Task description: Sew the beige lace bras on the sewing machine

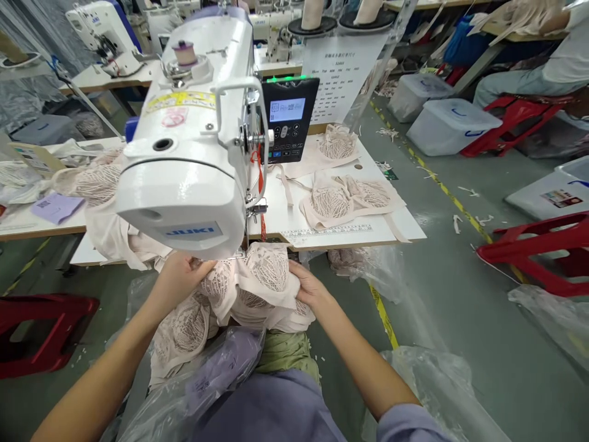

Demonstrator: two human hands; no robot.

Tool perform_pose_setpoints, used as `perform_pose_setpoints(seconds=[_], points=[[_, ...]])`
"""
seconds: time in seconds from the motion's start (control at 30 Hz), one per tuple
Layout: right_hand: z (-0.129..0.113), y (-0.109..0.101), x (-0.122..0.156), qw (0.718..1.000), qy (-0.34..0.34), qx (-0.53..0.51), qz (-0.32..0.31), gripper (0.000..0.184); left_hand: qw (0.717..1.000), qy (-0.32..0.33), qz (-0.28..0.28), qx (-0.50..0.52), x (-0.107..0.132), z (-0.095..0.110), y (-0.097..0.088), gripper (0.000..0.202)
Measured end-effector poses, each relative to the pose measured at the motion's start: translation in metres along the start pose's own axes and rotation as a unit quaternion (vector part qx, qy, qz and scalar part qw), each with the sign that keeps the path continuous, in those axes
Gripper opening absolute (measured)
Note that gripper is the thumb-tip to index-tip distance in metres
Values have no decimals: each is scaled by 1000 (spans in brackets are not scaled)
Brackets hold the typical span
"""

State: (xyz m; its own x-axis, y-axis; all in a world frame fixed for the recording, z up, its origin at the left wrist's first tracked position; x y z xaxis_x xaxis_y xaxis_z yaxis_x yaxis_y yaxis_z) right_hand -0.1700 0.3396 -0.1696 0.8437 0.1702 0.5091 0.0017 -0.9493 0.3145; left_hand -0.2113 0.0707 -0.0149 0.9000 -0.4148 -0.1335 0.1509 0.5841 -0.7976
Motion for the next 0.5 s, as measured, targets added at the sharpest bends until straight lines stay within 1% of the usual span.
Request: perform_pose_setpoints(seconds=[0.03, 0.07, 0.1, 0.13, 0.17, 0.2, 0.23, 0.27, 0.3, 0.33, 0.37, 0.4, 0.43, 0.47, 0.5], points=[[-8, -5, 8, 1000, -7, -16, 19, 47, 999, 11, 14, -31, 7, 5, -1, 16], [-15, -5, 18, 999, -12, -30, 30, 45, 997, 34, 44, -59, 15, 13, -1, 11], [-23, -1, 29, 999, -13, -31, 24, 41, 991, 73, 80, -76, 25, 24, -1, 11], [-31, 8, 42, 1000, -14, -8, 0, 37, 983, 122, 107, -80, 35, 37, 2, 18], [-39, 22, 54, 998, -14, 34, -42, 32, 974, 181, 121, -68, 45, 51, 6, 28], [-45, 39, 67, 991, -12, 91, -95, 26, 966, 231, 103, -47, 53, 64, 13, 39], [-50, 56, 79, 977, -13, 155, -148, 20, 961, 266, 71, -23, 59, 73, 19, 50], [-55, 72, 89, 961, -19, 206, -184, 15, 961, 277, 22, 2, 62, 79, 25, 56], [-60, 85, 96, 950, -30, 242, -197, 12, 965, 258, -34, 25, 63, 80, 31, 55], [-64, 94, 99, 944, -45, 265, -191, 12, 971, 216, -86, 47, 61, 76, 35, 44], [-68, 99, 100, 944, -62, 277, -170, 13, 976, 163, -128, 73, 59, 69, 37, 31], [-71, 100, 98, 945, -79, 285, -141, 15, 977, 109, -156, 100, 55, 60, 37, 26], [-73, 100, 93, 945, -95, 294, -112, 16, 975, 63, -170, 126, 51, 51, 35, 29], [-75, 97, 87, 942, -107, 307, -86, 18, 974, 28, -166, 150, 47, 43, 33, 31], [-76, 94, 80, 938, -116, 322, -64, 21, 974, 7, -148, 170, 42, 36, 30, 31]])
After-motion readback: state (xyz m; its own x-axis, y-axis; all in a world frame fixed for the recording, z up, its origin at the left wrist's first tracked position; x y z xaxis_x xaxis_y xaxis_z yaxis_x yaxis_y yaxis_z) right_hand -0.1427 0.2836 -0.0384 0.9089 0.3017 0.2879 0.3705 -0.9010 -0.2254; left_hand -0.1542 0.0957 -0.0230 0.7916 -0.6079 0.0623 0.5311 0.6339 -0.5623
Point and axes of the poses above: each hand's wrist, its own x-axis away from the middle knuckle, its own y-axis out of the palm, z = x × y, the point moved 3 cm from there along -x, towards the middle knuckle, and after that the axes turned 10 degrees about y, right-handed, at the moved point
